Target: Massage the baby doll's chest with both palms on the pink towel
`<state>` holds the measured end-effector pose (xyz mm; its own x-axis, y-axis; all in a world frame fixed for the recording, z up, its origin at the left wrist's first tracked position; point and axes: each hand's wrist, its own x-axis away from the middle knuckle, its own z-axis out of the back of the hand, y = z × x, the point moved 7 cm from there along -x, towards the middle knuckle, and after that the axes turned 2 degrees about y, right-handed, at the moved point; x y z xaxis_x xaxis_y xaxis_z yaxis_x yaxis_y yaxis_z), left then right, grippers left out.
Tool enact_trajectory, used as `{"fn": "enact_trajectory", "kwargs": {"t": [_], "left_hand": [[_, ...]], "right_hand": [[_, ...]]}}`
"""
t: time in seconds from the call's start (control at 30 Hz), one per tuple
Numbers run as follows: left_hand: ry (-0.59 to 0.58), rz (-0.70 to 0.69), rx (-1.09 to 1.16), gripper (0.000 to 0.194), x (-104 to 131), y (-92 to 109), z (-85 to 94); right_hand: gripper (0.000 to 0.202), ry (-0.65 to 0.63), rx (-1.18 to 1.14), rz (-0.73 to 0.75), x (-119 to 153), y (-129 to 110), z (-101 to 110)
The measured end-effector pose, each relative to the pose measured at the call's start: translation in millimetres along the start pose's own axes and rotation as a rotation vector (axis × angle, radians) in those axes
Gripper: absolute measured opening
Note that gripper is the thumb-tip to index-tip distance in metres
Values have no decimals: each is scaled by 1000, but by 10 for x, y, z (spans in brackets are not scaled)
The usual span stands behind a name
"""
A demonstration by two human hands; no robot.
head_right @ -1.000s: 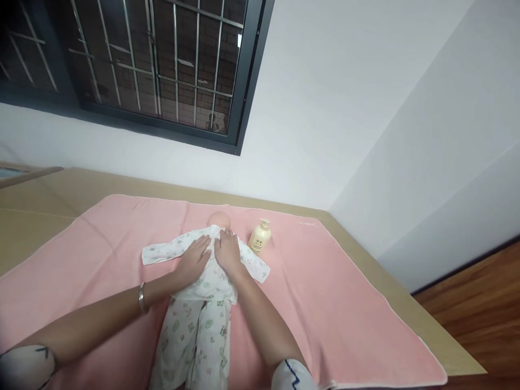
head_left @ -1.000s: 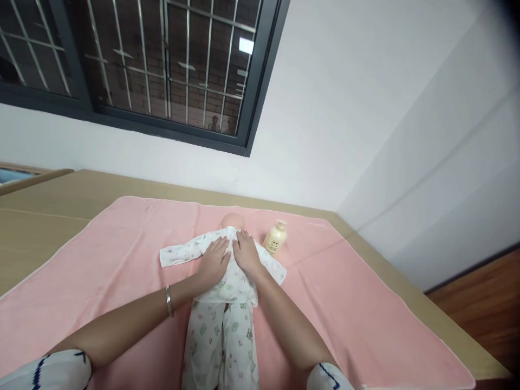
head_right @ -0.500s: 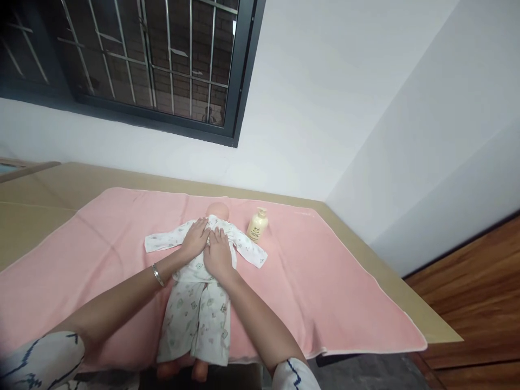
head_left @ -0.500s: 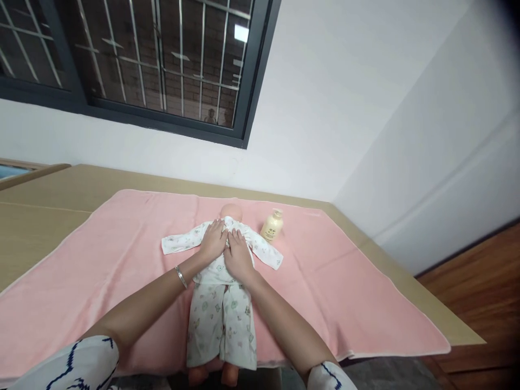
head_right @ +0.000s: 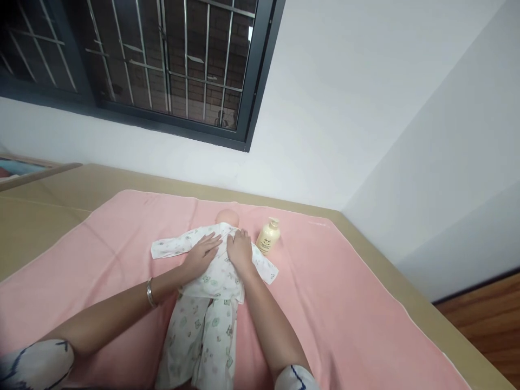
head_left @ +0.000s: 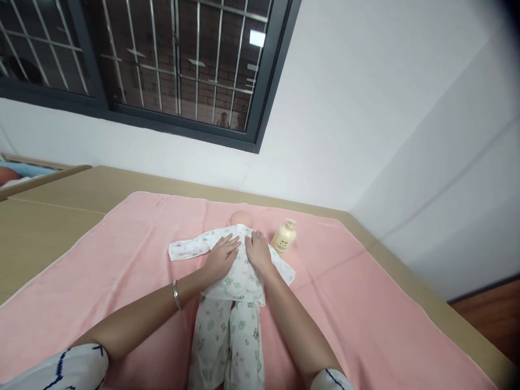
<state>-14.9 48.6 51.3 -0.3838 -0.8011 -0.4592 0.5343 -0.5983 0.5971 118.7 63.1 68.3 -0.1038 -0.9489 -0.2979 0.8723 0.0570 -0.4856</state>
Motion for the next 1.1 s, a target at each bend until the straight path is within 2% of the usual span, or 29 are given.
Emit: {"fn": "enact_trajectory", "kwargs": {"t": [0.1, 0.23, 0.3, 0.4, 0.47, 0.53, 0.77, 0.97, 1.1], "left_hand": [[-9, 120, -42, 46, -187, -195, -16], [51, 183, -117, 50, -253, -351, -97], [92, 167, -140, 49, -214, -352, -135], [142, 141, -157, 49, -146, -329, -172], [178, 145, -163, 49, -118, -331, -181], [202, 148, -164, 49, -105, -343, -193], [232, 130, -163, 49, -100, -380, -241], [234, 132, -175, 47, -81, -334, -195], [214, -21, -134, 38, -12, -141, -178]], "right_hand": [[58, 14, 36, -27, 268, -74, -110], [60, -16, 77, 133, 637, -289, -243], [58, -48, 54, 148, 594, -271, -242], [60, -64, 20, 26, 294, -73, -202], [59, -12, 31, -32, 113, 37, -178], [58, 49, 40, -26, 37, 74, -184], [56, 120, 26, -9, 130, 115, -262], [56, 126, -6, -17, 121, 109, -251], [56, 53, -120, -65, 64, 206, -272]]}}
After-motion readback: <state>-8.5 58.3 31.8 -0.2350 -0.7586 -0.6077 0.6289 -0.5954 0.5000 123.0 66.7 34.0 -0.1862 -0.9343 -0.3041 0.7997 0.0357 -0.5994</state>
